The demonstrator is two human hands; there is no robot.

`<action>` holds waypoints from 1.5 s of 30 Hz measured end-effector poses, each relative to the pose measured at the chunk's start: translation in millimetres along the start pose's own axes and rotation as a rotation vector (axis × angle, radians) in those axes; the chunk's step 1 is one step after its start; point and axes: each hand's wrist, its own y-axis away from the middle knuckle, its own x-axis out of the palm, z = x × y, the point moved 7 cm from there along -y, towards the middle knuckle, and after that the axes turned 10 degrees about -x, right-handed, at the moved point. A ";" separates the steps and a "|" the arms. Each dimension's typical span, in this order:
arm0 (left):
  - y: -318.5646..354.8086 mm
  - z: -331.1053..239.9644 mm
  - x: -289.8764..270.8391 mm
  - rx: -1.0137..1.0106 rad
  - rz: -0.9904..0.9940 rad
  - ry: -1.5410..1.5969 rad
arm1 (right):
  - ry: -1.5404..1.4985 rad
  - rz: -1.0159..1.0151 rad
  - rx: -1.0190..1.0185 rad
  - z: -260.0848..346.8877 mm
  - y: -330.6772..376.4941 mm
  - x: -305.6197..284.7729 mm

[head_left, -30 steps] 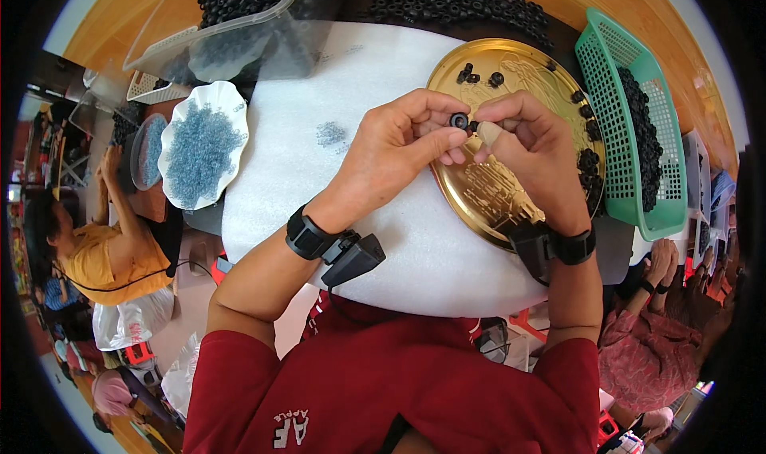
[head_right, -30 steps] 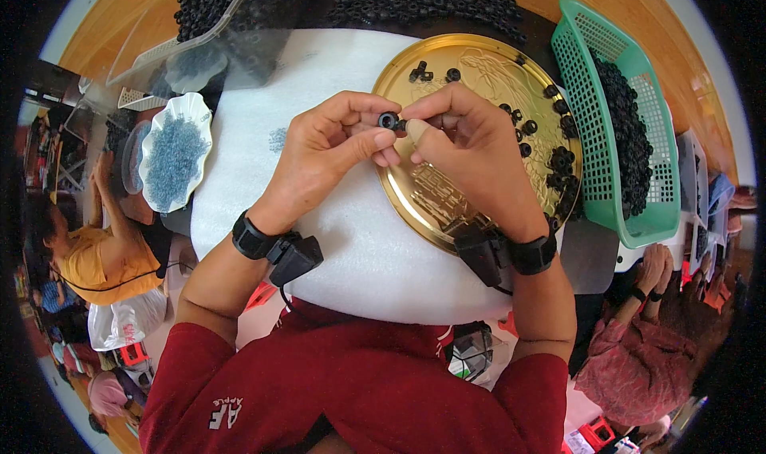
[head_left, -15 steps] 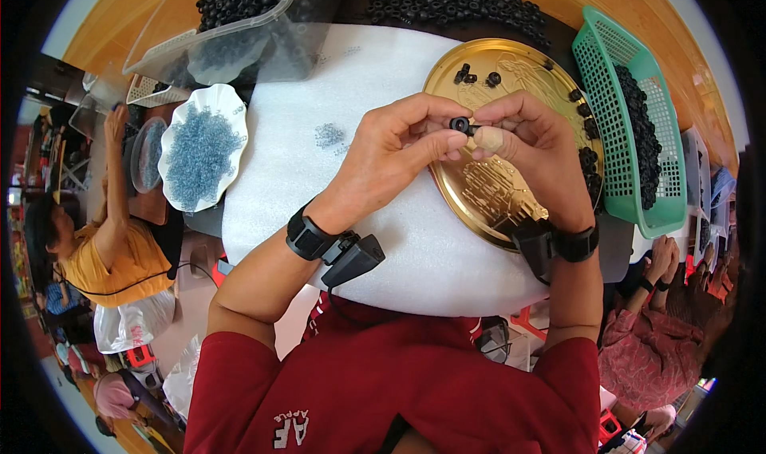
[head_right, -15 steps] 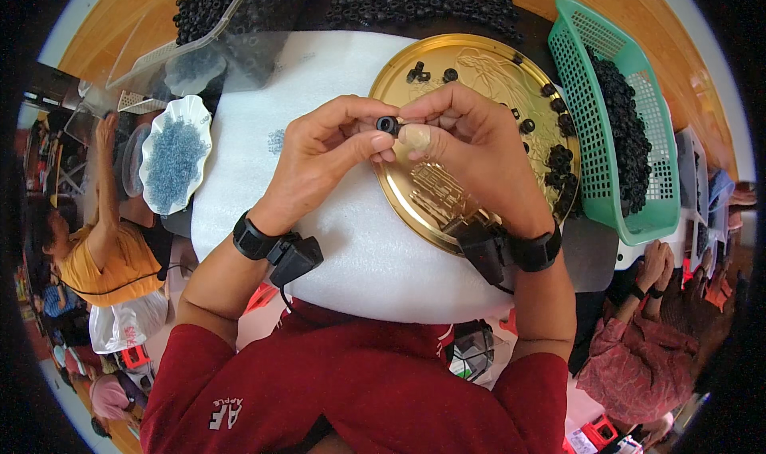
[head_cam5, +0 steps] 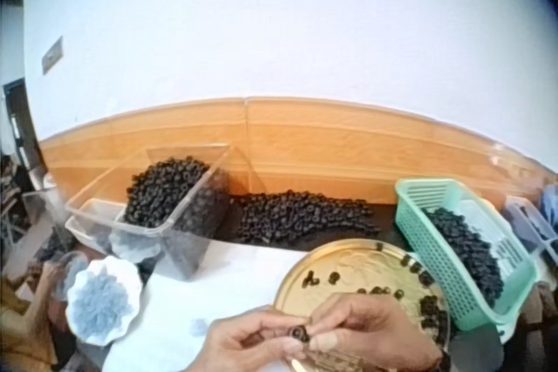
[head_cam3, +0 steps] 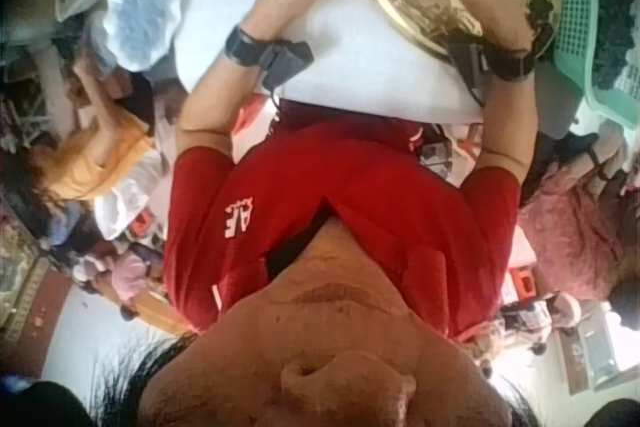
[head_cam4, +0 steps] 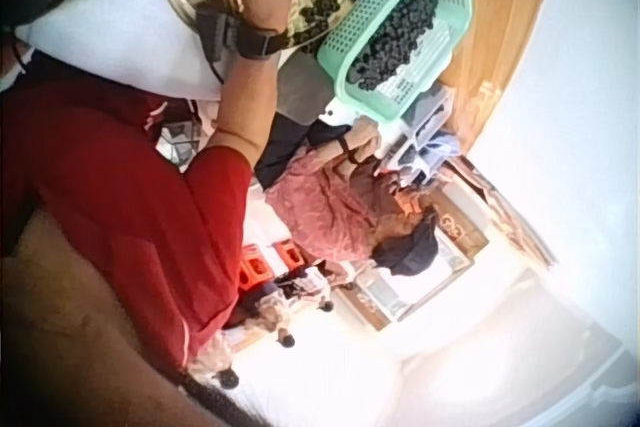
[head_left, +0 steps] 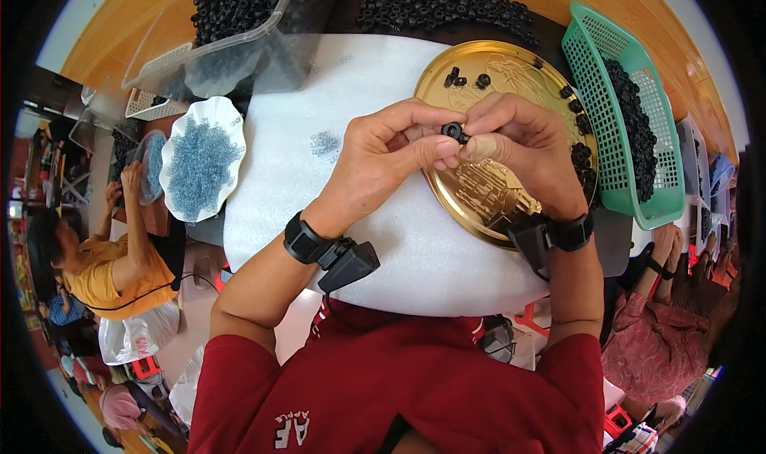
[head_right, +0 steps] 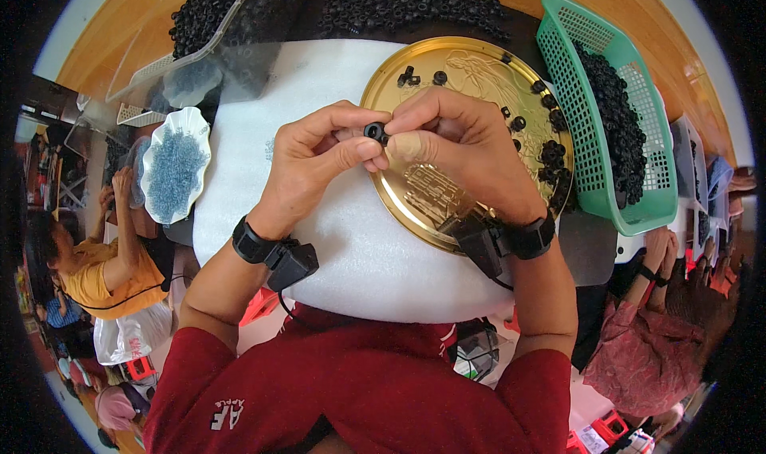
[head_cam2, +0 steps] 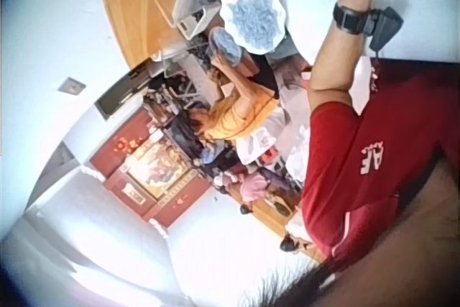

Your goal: Sorting small black plastic components and placing them into a gold tray.

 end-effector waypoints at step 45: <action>8.7 -20.8 8.4 0.294 -0.038 -0.462 | -0.317 0.173 0.106 -0.5 -2.2 15.5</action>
